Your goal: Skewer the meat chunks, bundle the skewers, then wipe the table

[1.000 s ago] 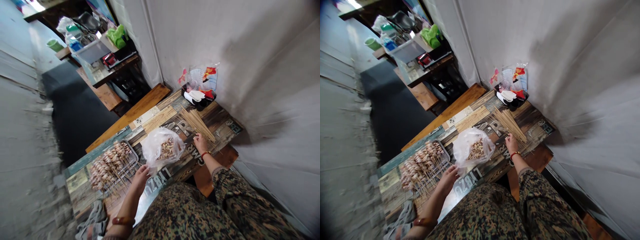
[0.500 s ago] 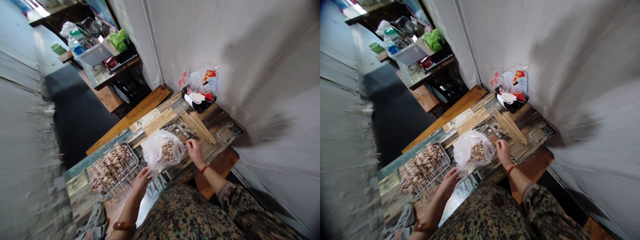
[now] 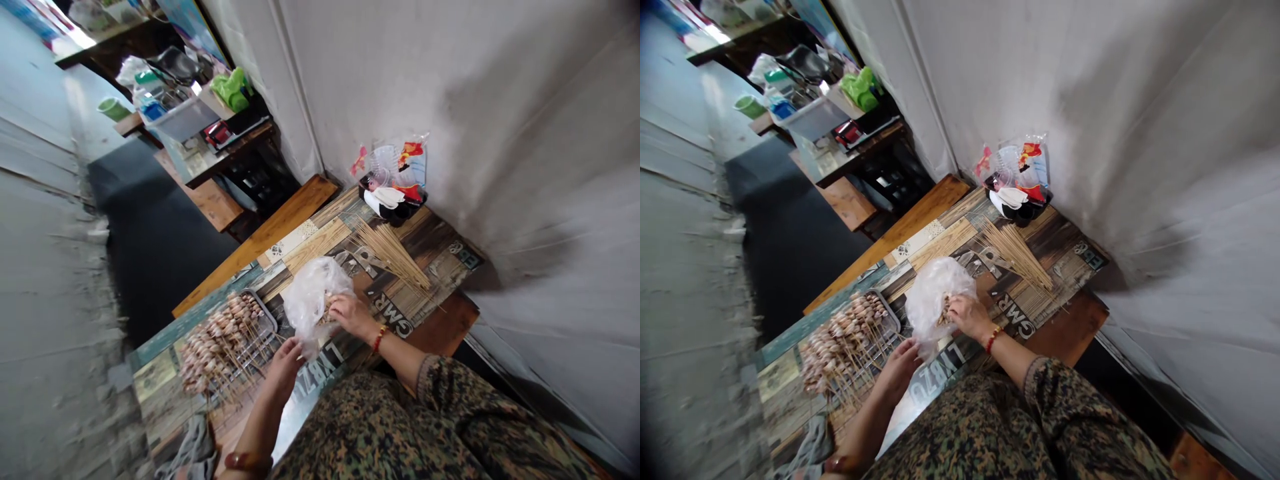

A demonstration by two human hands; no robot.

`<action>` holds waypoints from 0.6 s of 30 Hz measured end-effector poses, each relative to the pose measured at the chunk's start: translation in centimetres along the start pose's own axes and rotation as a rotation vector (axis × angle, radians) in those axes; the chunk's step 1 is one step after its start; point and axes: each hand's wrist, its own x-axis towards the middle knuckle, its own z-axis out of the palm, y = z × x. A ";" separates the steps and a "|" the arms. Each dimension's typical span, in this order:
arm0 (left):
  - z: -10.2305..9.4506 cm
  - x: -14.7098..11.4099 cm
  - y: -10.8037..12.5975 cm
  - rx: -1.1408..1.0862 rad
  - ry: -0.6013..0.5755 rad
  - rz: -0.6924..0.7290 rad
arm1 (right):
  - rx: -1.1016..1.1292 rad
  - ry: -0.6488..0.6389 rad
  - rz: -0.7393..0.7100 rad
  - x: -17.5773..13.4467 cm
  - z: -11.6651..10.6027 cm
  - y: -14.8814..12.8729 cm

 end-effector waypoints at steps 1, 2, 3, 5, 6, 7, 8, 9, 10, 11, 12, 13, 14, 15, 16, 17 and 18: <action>0.0 0.0 0.1 -0.004 0.007 0.004 | 0.008 0.051 0.025 -0.2 -0.8 0.4; 0.0 0.0 0.1 -0.007 0.010 0.008 | 0.006 0.125 0.074 -0.3 -1.7 1.1; 0.0 0.0 0.2 -0.013 0.009 0.010 | -0.009 0.210 0.140 -0.4 -2.6 2.1; -0.1 0.1 0.4 -0.030 0.005 0.012 | -0.065 0.348 0.284 -0.3 -4.2 4.8; -0.1 0.1 0.5 -0.043 0.001 0.012 | -0.099 0.377 0.341 -0.1 -4.7 6.3; -0.1 0.2 0.6 -0.057 0.000 0.011 | -0.129 0.384 0.381 0.1 -5.1 7.8; -0.2 0.2 0.7 -0.073 0.005 0.007 | -0.148 0.374 0.402 0.4 -5.3 9.1; -0.2 0.2 0.8 -0.090 0.017 0.001 | -0.159 0.355 0.412 0.7 -5.3 10.2; -0.3 0.3 1.0 -0.110 0.031 -0.006 | -0.171 0.334 0.419 1.0 -5.2 11.1; -0.4 0.3 1.2 -0.131 0.050 -0.012 | -0.185 0.314 0.425 1.3 -5.0 11.8; -0.5 0.3 1.3 -0.154 0.071 -0.016 | -0.198 0.294 0.429 1.6 -4.7 12.3; -0.6 0.4 1.5 -0.174 0.091 -0.018 | -0.211 0.275 0.431 1.9 -4.5 12.6; -0.8 0.4 1.7 -0.191 0.103 -0.019 | -0.224 0.257 0.433 2.1 -4.3 12.9; -0.9 0.5 1.9 -0.202 0.112 -0.019 | -0.235 0.241 0.434 2.3 -4.2 13.1; -1.0 0.6 2.1 -0.208 0.120 -0.017 | -0.245 0.225 0.435 2.4 -4.2 13.3; -1.0 0.7 2.2 -0.212 0.126 -0.016 | -0.252 0.211 0.435 2.4 -4.3 13.4; -1.1 0.7 2.3 -0.213 0.128 -0.017 | -0.258 0.198 0.435 2.2 -4.4 13.4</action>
